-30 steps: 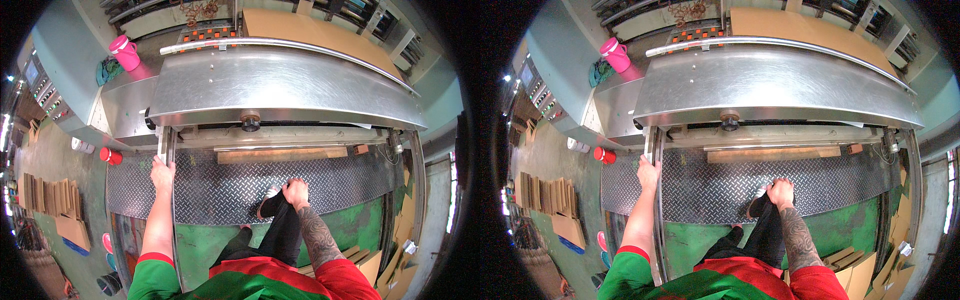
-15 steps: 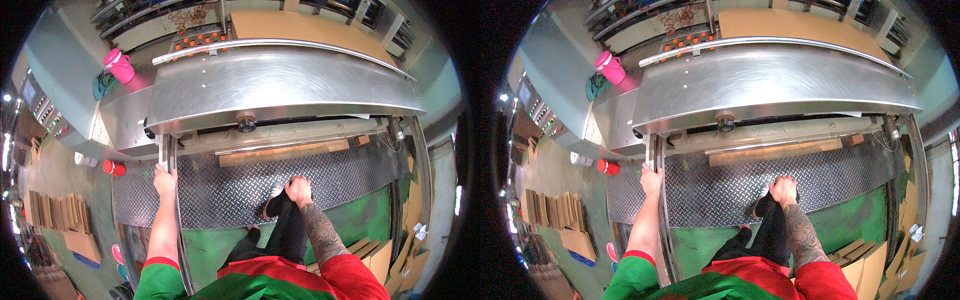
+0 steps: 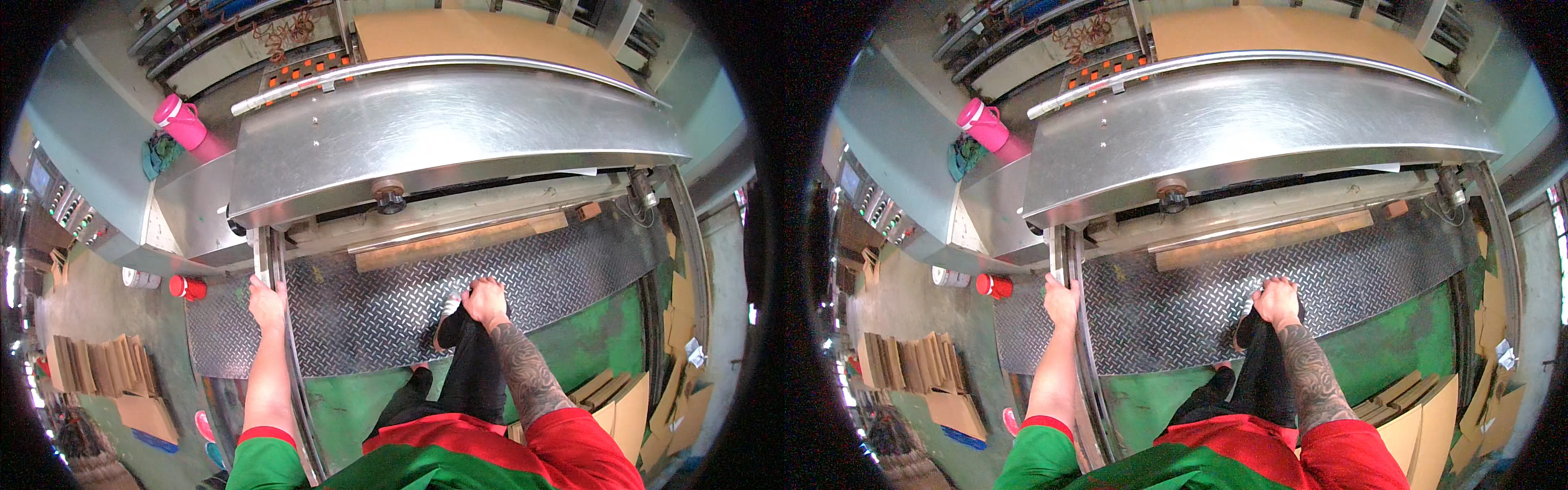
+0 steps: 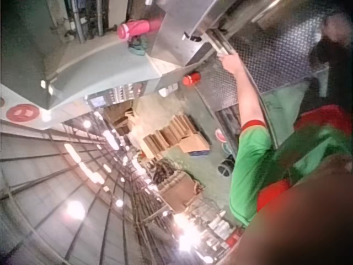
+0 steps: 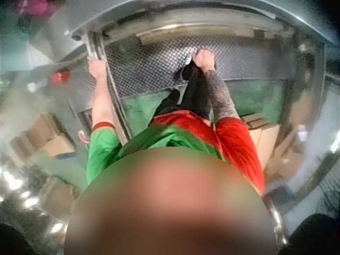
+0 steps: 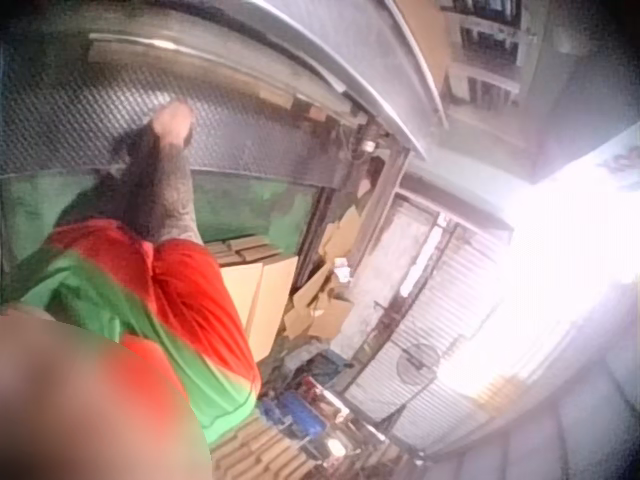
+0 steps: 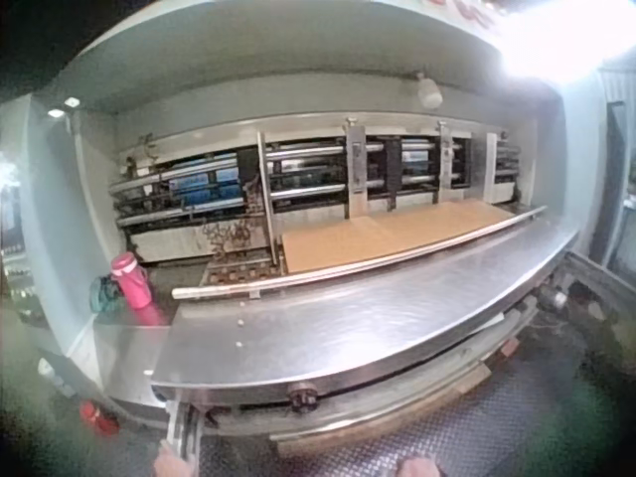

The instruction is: The person picks up flat cardboard sheets from a stack and places them onto a conveyor machine. They repeat this action several times, feeding the sheets into the machine and then waiting while the machine processes them.

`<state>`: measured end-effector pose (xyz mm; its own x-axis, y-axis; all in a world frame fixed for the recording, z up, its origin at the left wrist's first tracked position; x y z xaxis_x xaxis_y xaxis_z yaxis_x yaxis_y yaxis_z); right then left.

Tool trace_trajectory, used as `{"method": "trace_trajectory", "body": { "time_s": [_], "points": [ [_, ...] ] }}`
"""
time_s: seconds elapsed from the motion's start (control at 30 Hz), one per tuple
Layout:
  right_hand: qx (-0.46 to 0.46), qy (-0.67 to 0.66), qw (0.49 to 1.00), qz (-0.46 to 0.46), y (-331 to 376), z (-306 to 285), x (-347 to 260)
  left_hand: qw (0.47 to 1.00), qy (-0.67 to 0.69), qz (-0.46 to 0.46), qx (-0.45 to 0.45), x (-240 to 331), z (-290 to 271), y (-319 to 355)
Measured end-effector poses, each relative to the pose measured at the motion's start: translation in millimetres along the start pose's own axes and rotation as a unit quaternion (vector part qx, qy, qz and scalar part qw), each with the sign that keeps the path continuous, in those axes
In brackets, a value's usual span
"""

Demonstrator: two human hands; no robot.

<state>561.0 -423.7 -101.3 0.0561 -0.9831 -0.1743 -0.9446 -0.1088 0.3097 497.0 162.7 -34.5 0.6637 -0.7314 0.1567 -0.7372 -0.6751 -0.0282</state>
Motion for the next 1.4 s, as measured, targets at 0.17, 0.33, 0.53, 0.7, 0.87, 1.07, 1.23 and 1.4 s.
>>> {"method": "trace_trajectory", "body": {
  "time_s": [0.17,0.33,0.53,0.7,0.87,1.07,1.23,1.4],
  "points": [
    [-0.010,-0.004,1.000,0.011,-1,1,0,1.000,0.002,-0.008,-0.019,-5,4,-2],
    [0.001,-0.011,1.000,0.006,-2,1,-1,1.000,0.008,0.012,0.017,-7,6,-4],
    [0.018,-0.019,1.000,0.010,0,-2,-3,1.000,0.005,-0.001,0.026,-10,7,-4],
    [0.024,-0.002,1.000,0.009,1,-4,-4,0.999,0.028,-0.022,-0.018,-9,6,-3],
    [0.022,-0.004,1.000,0.001,0,1,-4,0.999,0.032,-0.017,-0.007,-7,2,-2],
    [0.041,0.005,0.999,-0.007,-1,1,-4,1.000,0.015,-0.014,0.001,-8,5,-4],
    [0.044,0.012,0.999,-0.006,0,0,-5,1.000,0.020,-0.011,0.008,-7,3,-3],
    [0.040,0.012,0.999,0.001,2,0,-6,0.999,0.027,-0.019,0.004,-9,5,-3]
  ]
}}
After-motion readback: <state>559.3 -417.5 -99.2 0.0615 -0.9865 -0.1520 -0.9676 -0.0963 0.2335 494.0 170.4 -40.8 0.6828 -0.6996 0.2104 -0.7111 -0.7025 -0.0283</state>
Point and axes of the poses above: each hand's wrist, its own y-axis away from the middle knuckle, its own z-axis out of the palm, x = y × z, the point moved 9 cm from there along -y, towards the middle knuckle, and after that the axes turned 1 degree about -x, right-handed, at the moved point
